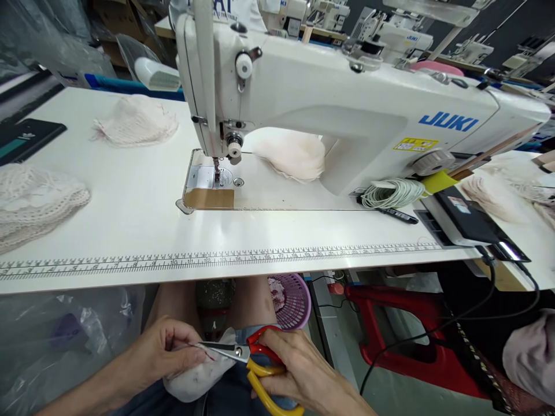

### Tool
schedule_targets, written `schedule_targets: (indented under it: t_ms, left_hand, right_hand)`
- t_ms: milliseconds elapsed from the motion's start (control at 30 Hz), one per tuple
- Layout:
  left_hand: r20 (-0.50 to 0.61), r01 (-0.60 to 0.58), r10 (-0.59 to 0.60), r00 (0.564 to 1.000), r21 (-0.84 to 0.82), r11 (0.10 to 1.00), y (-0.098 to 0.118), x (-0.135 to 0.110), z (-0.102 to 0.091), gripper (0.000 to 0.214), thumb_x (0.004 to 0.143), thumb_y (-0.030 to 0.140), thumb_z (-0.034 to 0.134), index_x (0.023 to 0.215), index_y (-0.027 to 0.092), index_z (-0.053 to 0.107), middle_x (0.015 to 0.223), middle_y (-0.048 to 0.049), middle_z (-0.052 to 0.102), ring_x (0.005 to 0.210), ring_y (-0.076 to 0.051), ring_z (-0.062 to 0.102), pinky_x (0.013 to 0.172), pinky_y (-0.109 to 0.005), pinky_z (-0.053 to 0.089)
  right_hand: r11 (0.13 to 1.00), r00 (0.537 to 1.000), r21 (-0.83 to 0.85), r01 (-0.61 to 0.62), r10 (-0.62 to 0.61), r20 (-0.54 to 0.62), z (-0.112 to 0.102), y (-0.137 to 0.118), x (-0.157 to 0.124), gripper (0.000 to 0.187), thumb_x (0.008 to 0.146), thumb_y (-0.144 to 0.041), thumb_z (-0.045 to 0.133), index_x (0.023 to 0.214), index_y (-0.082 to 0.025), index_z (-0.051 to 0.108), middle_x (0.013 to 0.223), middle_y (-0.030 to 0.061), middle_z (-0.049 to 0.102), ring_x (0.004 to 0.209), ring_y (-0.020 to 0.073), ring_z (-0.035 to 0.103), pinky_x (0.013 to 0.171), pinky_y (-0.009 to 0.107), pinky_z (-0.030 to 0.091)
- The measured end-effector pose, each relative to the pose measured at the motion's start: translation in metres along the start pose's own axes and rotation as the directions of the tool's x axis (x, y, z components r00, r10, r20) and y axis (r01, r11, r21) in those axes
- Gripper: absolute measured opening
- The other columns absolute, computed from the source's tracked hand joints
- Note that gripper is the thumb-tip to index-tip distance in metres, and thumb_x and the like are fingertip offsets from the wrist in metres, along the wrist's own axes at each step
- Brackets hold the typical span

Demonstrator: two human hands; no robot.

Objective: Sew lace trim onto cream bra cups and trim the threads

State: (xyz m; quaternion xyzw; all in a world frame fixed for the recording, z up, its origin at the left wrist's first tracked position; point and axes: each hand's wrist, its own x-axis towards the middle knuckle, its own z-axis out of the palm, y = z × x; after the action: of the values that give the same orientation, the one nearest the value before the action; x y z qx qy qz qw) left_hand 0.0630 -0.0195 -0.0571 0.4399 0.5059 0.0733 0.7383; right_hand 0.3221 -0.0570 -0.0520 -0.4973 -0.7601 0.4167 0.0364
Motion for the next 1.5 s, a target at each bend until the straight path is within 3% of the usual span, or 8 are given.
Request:
schedule_targets:
  t_ms: [267, 533, 767, 1033, 1133, 1233, 1367, 1500]
  left_hand:
    - [0.017, -0.064, 0.064, 0.998, 0.014, 0.998, 0.005, -0.002, 0.0, 0.035, 0.068, 0.044, 0.07, 0.074, 0.01, 0.075, 0.056, -0.0025, 0.059, 0.053, -0.01, 0.042, 0.049, -0.018, 0.027]
    - [0.018, -0.054, 0.056, 0.998, -0.101, 0.993, 0.001, -0.003, -0.004, 0.034, 0.064, 0.043, 0.075, 0.074, 0.01, 0.074, 0.062, -0.004, 0.066, 0.056, -0.011, 0.05, 0.052, -0.019, 0.033]
    - [-0.014, -0.042, 0.041, 0.999, -0.101, 0.994, 0.005, -0.005, -0.005, 0.034, 0.063, 0.043, 0.075, 0.074, 0.011, 0.074, 0.061, -0.0031, 0.067, 0.055, -0.011, 0.051, 0.05, -0.018, 0.032]
    - [0.004, -0.028, 0.029, 1.0, -0.158, 0.987, -0.004, -0.005, -0.005, 0.041, 0.062, 0.048, 0.076, 0.078, 0.01, 0.071, 0.062, -0.0032, 0.067, 0.052, -0.011, 0.05, 0.05, -0.019, 0.032]
    - [-0.008, -0.052, 0.051, 0.999, -0.134, 0.99, -0.004, -0.005, -0.006, 0.039, 0.064, 0.047, 0.074, 0.076, 0.01, 0.071, 0.061, -0.0028, 0.066, 0.053, -0.011, 0.049, 0.05, -0.019, 0.031]
    - [0.004, -0.07, 0.071, 0.997, -0.102, 0.992, -0.002, -0.003, -0.005, 0.038, 0.065, 0.047, 0.073, 0.075, 0.01, 0.072, 0.058, -0.0022, 0.064, 0.052, -0.011, 0.047, 0.049, -0.019, 0.03]
    - [0.015, -0.115, 0.116, 0.993, -0.049, 0.992, 0.002, 0.0, -0.001, 0.039, 0.066, 0.048, 0.071, 0.073, 0.01, 0.071, 0.055, 0.0, 0.058, 0.051, -0.01, 0.042, 0.048, -0.019, 0.028]
    - [0.058, -0.204, 0.209, 0.976, -0.076, 0.976, 0.003, -0.005, -0.001, 0.043, 0.074, 0.051, 0.064, 0.071, 0.009, 0.069, 0.057, -0.0005, 0.055, 0.052, -0.009, 0.039, 0.05, -0.02, 0.027]
  right_hand:
    - [0.997, 0.993, 0.029, -0.069, 0.071, -0.094, 0.002, -0.004, -0.001, 0.039, 0.067, -0.036, 0.075, 0.099, -0.019, 0.061, 0.08, 0.0016, 0.065, 0.062, 0.0157, 0.056, 0.056, 0.021, 0.044]
    - [0.995, 0.967, -0.093, 0.047, -0.069, -0.247, -0.009, -0.004, -0.007, 0.026, 0.077, -0.032, 0.064, 0.1, -0.021, 0.061, 0.075, 0.0022, 0.065, 0.062, 0.0152, 0.059, 0.059, 0.021, 0.047]
    - [0.962, 0.889, -0.272, 0.036, -0.155, -0.431, -0.095, -0.001, 0.002, 0.023, 0.086, -0.033, 0.053, 0.105, -0.02, 0.056, 0.09, 0.007, 0.063, 0.07, 0.0175, 0.061, 0.063, 0.025, 0.049]
    - [0.772, 0.84, -0.62, -0.14, -0.238, -0.487, -0.176, 0.063, 0.04, 0.041, 0.093, -0.047, 0.036, 0.096, -0.015, 0.061, 0.086, 0.0126, 0.061, 0.07, 0.0214, 0.059, 0.061, 0.031, 0.047]
    - [0.734, 0.78, -0.639, -0.229, -0.254, -0.571, -0.161, 0.051, 0.038, 0.042, 0.097, -0.039, 0.03, 0.105, -0.01, 0.059, 0.095, 0.019, 0.059, 0.086, 0.0278, 0.058, 0.072, 0.039, 0.045]
    - [0.759, 0.727, -0.621, -0.196, -0.313, -0.611, -0.112, 0.002, 0.029, 0.033, 0.096, -0.032, 0.036, 0.114, -0.012, 0.055, 0.105, 0.0188, 0.058, 0.097, 0.0299, 0.054, 0.082, 0.044, 0.041]
    - [0.941, 0.95, -0.266, 0.21, -0.261, -0.174, -0.035, -0.062, 0.032, 0.037, 0.082, -0.049, 0.062, 0.104, -0.019, 0.058, 0.093, 0.0063, 0.062, 0.087, 0.0209, 0.056, 0.08, 0.033, 0.043]
    - [0.995, 0.993, 0.046, 0.086, -0.082, -0.079, 0.003, -0.067, 0.052, 0.027, 0.076, -0.043, 0.071, 0.081, -0.018, 0.062, 0.076, -0.0006, 0.059, 0.078, 0.0162, 0.053, 0.071, 0.026, 0.039]
